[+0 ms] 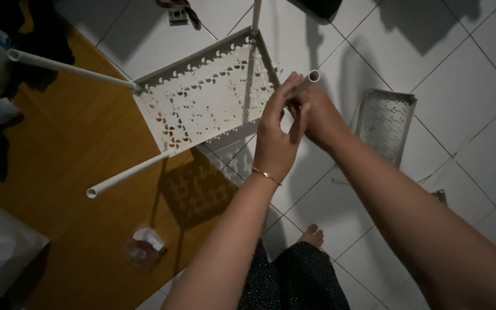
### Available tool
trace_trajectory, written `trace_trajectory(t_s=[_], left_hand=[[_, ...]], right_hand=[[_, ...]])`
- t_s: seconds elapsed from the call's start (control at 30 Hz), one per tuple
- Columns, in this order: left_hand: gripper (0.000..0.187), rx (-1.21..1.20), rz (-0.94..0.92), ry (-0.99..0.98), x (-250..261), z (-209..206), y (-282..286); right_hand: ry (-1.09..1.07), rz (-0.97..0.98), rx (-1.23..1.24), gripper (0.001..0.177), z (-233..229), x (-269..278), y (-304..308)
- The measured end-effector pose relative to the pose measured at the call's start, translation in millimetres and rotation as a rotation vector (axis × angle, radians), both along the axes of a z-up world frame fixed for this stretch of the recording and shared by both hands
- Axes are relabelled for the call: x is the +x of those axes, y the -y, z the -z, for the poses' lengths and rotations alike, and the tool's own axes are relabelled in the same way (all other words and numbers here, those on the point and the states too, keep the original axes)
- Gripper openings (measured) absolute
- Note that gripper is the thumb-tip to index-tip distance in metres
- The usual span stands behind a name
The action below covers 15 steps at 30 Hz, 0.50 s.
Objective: The person assembles a white plastic shelving unit by inserting white poles into the corners of perforated trays and stacking the trays to form a multi-tier structure.
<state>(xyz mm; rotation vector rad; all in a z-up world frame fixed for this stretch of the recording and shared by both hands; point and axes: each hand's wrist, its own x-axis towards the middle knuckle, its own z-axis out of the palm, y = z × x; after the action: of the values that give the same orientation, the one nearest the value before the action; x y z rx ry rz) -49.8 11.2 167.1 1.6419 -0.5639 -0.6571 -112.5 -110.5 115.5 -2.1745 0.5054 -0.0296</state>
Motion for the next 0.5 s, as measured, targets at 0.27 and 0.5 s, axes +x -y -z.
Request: trace_trajectory(t_s=[0.27,0.5], left_hand=[[0.025,0.152,0.027,0.022,17,-3,13],[0.021,0.145,0.075,0.087,28,1,13]], right_hand=[[-0.010,-0.042,0.124,0.016,-16,15,7],[-0.092,-0.041,0.086,0.013,-20,18,14]])
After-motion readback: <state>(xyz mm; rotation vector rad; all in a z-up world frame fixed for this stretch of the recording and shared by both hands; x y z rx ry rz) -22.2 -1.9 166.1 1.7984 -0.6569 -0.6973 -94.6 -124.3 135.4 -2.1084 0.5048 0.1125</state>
